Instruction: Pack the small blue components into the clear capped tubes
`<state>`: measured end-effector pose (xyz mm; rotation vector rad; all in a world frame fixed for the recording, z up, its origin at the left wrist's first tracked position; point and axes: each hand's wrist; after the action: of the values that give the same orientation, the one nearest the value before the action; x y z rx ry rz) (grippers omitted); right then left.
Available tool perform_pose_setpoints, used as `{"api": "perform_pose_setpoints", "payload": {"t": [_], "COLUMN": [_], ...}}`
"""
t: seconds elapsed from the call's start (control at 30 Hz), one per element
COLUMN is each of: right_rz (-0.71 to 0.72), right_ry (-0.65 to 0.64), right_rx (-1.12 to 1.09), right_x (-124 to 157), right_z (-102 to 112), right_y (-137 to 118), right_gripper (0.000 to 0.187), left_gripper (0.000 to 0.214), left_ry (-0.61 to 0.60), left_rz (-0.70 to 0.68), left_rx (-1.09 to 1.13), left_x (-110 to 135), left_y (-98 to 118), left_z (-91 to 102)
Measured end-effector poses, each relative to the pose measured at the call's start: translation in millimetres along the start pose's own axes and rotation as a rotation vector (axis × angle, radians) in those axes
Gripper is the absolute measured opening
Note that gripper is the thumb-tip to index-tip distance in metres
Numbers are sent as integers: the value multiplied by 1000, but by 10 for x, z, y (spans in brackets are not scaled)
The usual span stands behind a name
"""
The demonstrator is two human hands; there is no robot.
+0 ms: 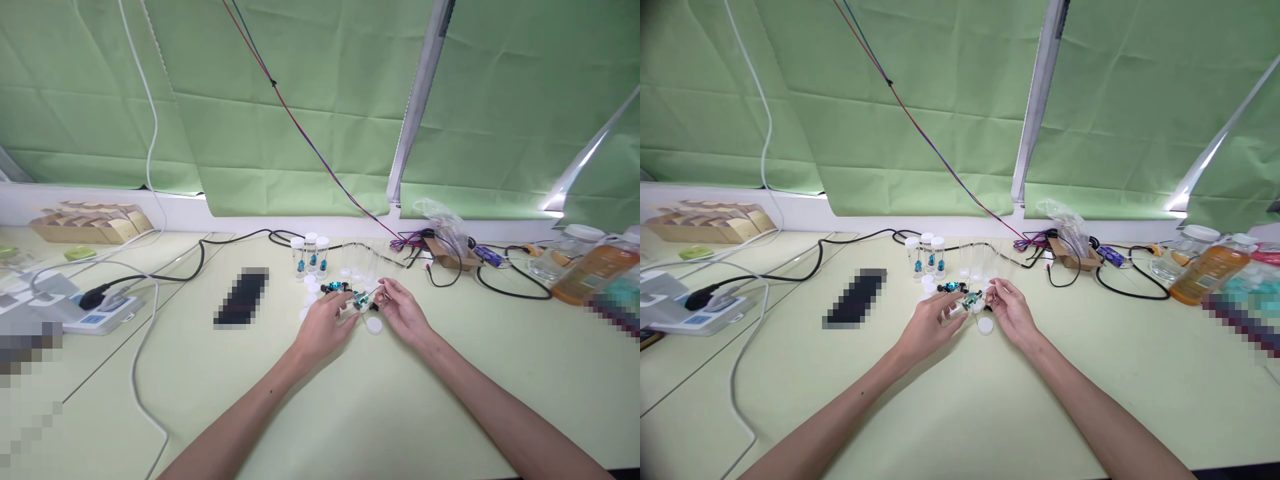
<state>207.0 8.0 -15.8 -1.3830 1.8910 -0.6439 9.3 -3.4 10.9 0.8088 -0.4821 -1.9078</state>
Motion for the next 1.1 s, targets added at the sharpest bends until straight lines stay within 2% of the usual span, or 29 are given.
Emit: {"api": "perform_pose_setpoints", "payload": {"t": [0.13,0.33,0.67,0.93,1.1], "right_rz": [6,-54,-94,-74,-14], "right_ry": [-5,-37,-48,-22,-23], "right_rx": [12,-32,-65,13,68], "right_x": [5,21,25,38,50], "right_z": [-8,-26,-37,-79,-92], "right_y": [5,-26,-54,-85,-81], "right_gripper": [16,17,20,24,19], "left_gripper": [34,34,33,34,33], "left_ry": [28,7,58,39,35], "left_rz": [-12,-39,-14,-38,-40], "left_rx": [25,-7,14,18,22], "left_x": [0,15,-7,-3,-6], "left_y": [-11,2,-28,-33,-29], "left_z": [-16,-8,-22,-17,-21]}}
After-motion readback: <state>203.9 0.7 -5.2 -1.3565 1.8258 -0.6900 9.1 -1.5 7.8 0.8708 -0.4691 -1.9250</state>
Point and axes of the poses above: each hand's wrist, its own x-axis away from the middle knuckle, its own z-axis out of the back of the hand, y = z × x, and after that the axes turned 11 degrees about z, right-handed
